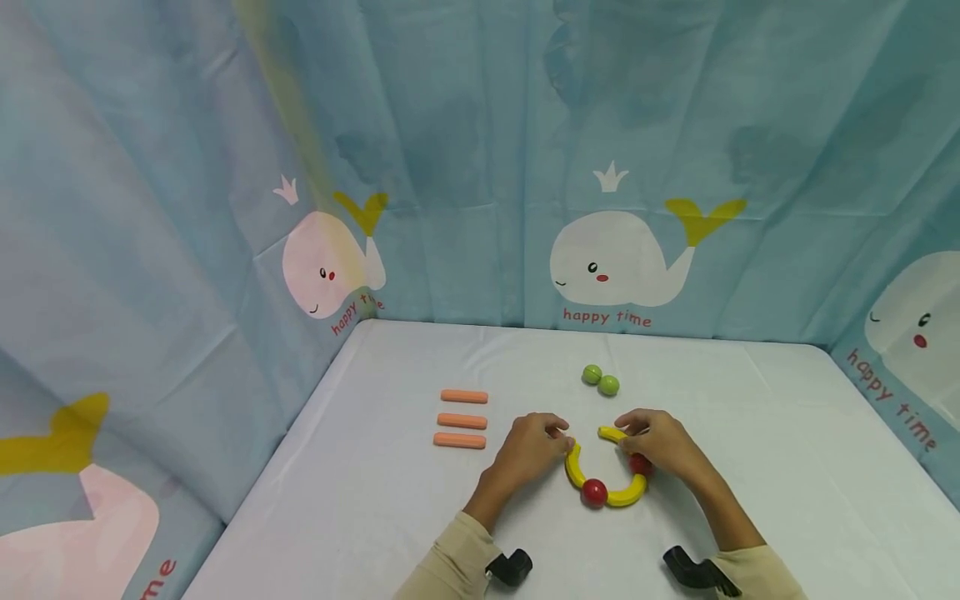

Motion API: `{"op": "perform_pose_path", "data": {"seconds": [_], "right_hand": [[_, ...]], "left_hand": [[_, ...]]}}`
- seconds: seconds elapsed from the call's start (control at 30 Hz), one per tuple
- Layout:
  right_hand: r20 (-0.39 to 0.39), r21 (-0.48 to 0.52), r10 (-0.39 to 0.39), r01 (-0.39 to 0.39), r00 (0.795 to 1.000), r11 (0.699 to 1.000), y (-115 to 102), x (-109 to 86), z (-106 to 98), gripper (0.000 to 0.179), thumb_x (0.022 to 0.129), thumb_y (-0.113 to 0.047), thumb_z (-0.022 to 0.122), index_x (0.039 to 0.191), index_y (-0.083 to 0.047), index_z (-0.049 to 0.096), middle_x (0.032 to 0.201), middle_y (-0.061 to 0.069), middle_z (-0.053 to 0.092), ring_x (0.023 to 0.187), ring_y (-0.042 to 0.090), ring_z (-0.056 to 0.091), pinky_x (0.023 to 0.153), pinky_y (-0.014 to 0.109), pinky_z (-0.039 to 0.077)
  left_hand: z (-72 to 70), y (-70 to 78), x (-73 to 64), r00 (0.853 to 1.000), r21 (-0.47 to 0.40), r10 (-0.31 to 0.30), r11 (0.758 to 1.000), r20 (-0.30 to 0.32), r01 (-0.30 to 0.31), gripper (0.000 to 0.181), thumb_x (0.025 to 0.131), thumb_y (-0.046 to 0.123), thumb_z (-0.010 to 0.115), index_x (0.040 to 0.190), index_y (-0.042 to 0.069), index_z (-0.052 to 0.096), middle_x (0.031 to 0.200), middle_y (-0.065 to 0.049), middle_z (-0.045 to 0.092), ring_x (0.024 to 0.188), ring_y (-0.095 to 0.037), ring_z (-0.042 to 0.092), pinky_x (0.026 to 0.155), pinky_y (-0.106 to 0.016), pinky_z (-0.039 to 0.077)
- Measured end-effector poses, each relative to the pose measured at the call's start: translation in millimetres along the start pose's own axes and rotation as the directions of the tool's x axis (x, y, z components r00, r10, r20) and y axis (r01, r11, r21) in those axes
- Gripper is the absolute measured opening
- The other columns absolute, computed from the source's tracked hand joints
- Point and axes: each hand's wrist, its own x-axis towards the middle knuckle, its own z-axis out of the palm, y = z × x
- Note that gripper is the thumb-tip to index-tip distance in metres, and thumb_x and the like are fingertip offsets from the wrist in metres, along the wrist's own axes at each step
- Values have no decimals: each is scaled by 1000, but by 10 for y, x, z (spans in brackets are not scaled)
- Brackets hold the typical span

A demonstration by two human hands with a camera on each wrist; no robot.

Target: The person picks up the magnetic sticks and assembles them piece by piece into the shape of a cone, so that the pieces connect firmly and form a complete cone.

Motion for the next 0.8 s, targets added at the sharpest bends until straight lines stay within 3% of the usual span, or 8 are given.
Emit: {"op": "perform_pose_path", "data": {"seconds": [0.2,0.37,0.6,0.8], "right_hand": [[1,7,-2,2,1000,1000,37,17,7,28,91,-10,75,118,-2,74,101,9,68,84,21,59,70,32,54],[-1,16,-3,3,1000,1000,39,24,4,28,91,-10,75,118,-2,75,98,9,67,81,21,58,67,32,53],[-10,18,18,-18,1000,1000,38,29,-2,28,91,-12,76,118,-2,75,99,9,67,82,21,58,69,32,53],[-13,22,34,-33,999,999,31,27,21,28,91,-13,77,117,-3,75,99,8,67,83,21,58,70,31,53]], "left_hand": [[-141,-29,333,992,-69,93,993,-80,-99,33,101,22,74,131,9,74,119,-6,72,101,-15,69,85,-29,58],[-191,-42,606,982,-123,145,980,-118,-159,32,101,23,74,131,11,74,123,-7,72,106,-20,70,86,-30,59],[-103,-63,850,990,-226,74,969,-118,-99,32,100,24,76,131,14,74,125,-3,74,111,-22,70,88,-31,59],[-29,-113,985,990,-222,47,972,-131,-75,34,98,23,79,131,17,75,129,-6,72,111,-22,70,88,-32,60]]}}
